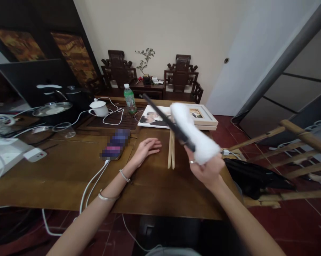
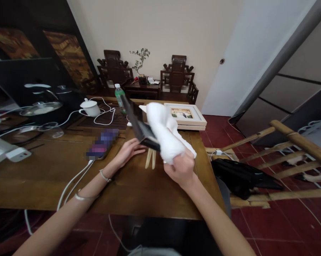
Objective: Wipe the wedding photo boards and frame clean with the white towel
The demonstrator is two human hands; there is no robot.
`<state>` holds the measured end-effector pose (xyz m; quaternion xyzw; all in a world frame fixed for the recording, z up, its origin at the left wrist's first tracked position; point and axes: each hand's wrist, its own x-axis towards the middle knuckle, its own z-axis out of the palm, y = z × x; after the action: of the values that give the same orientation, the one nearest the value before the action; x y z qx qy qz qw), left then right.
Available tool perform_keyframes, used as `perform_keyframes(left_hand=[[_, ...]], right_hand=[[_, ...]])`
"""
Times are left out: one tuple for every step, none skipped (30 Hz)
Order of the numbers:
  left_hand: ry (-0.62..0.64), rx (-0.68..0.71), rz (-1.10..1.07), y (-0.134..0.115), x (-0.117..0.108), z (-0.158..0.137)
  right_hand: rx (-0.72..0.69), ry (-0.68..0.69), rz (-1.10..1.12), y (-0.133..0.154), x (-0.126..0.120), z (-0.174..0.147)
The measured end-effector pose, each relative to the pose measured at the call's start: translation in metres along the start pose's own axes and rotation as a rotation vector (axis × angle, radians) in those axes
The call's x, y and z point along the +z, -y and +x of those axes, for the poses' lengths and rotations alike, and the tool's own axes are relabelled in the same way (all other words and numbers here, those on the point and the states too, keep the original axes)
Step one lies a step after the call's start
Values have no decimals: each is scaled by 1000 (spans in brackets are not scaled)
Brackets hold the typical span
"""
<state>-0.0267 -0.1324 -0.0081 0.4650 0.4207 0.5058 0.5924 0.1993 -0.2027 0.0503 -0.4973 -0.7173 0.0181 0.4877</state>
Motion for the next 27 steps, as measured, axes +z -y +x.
perform_keyframes(left_hand=[[98,-73,-21,1,1,-1],[179,-125,-35,2,1,-1],[245,-154,-48,2,1,-3],[297,-164,-63,2,2,-4],[336,-163,-79,2,2,-5],[357,-158,-92,2,2,-5],[355,-155,-99,2,3,-6],[327,-150,-107,2,4,-6],[276,-140,-119,2,5,-5],[209,-122,-141,2,5,-5],[136,-100,-169,2,6,-4],[65,-80,-201,2,6,-3],[5,-67,-231,2,6,-2],[-44,-65,-255,1,5,-1],[-83,-77,-272,0,4,0],[-115,-100,-281,0,3,1],[-140,-128,-284,-1,1,2],[-159,-155,-283,-1,-1,2],[-170,-176,-279,-2,-2,3],[-176,-194,-272,-2,-4,4],[-174,-206,-263,-3,-6,4],[-168,-210,-252,-3,-8,5],[-164,-205,-240,-3,-9,5],[-164,-194,-226,-4,-11,6],[-170,-181,-210,-4,-12,6],[-177,-165,-192,-3,-14,7],[-185,-150,-175,-3,-15,7]], right_hand=[[90,-147,-23,4,-1,1],[144,-315,-26,11,-2,2],[172,-476,7,19,-1,4],[192,-605,85,28,1,6],[210,-698,190,36,3,8],[233,-757,302,43,6,11],[266,-783,407,49,9,13],[305,-781,496,52,12,15],[348,-762,569,54,15,15],[390,-737,631,53,18,15],[431,-712,683,51,21,14],[469,-689,731,48,23,12],[503,-670,773,44,24,9],[533,-657,806,39,25,6],[558,-653,832,34,24,3],[578,-657,850,29,23,0],[593,-672,855,24,20,-3],[599,-699,842,18,16,-5],[591,-736,810,11,11,-7],[565,-781,759,4,5,-8],[523,-827,682,-4,-3,-10],[476,-864,572,-13,-12,-12],[432,-875,432,-23,-21,-15],[393,-841,273,-32,-32,-18],[352,-761,104,-42,-42,-22],[308,-625,-54,-50,-52,-25],[212,-436,-163,-57,-61,-28]])
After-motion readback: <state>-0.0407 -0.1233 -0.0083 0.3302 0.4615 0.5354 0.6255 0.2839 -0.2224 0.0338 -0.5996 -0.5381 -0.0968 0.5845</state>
